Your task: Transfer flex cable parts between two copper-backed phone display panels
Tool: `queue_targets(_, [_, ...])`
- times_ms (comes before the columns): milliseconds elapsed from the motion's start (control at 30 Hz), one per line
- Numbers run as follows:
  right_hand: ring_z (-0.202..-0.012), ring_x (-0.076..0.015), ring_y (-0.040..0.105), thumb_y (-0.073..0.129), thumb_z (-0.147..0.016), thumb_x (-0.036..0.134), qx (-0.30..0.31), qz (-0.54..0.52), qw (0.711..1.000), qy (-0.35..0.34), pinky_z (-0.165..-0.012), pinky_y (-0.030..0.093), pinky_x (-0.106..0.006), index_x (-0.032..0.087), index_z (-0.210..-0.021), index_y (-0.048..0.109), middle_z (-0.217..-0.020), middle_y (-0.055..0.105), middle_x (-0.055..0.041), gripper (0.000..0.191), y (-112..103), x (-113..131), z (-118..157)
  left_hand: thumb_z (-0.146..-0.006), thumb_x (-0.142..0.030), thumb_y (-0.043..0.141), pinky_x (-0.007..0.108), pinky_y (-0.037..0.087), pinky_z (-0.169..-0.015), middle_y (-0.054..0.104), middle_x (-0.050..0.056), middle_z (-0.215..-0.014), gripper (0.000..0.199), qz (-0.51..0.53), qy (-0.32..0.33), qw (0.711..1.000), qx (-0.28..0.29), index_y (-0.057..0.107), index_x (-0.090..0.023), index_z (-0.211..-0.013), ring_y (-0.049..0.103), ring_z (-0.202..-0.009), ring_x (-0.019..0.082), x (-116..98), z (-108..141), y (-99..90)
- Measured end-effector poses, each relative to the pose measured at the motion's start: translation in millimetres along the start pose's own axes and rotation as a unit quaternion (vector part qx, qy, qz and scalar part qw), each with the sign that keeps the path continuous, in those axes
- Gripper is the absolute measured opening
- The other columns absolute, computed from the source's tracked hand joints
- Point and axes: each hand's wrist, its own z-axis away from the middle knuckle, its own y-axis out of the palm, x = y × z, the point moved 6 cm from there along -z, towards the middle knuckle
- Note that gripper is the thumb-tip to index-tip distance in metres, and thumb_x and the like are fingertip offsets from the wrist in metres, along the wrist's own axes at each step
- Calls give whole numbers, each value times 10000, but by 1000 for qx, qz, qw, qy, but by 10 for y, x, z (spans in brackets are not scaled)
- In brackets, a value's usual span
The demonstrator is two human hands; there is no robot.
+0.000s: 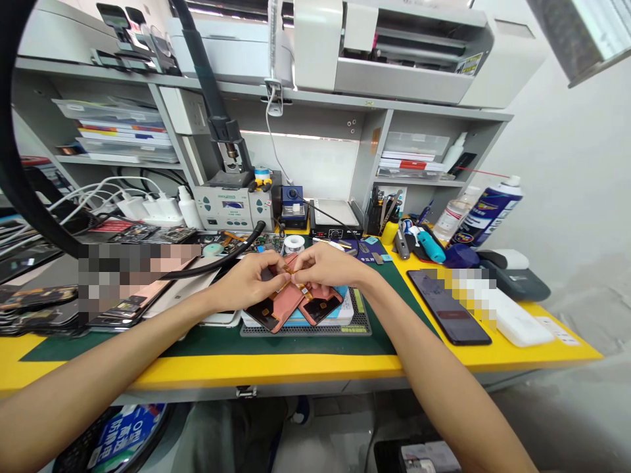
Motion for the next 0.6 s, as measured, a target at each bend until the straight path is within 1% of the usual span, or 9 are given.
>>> queue_targets(267, [-406,-94,570,668,-795,322,-2,10,1000,-6,-359,442,-161,164,-778,653,-567,609,32,160,-11,5,7,-852,-265,557,251,403,-634,613,-5,-718,135,-22,5,1000,-3,618,-166,-782,538,-636,130,-12,1,-7])
queue_targets(600, [-407,-100,577,664,-797,328,-2,11,1000,-7,-357,437,-161,169,-771,639,-557,601,36,163,-7,-4,-2,-847,-262,561,246,402,-628,619,-5,-722,129,-18,6,1000,-1,615,-166,-780,537,-629,125,-15,5,-7])
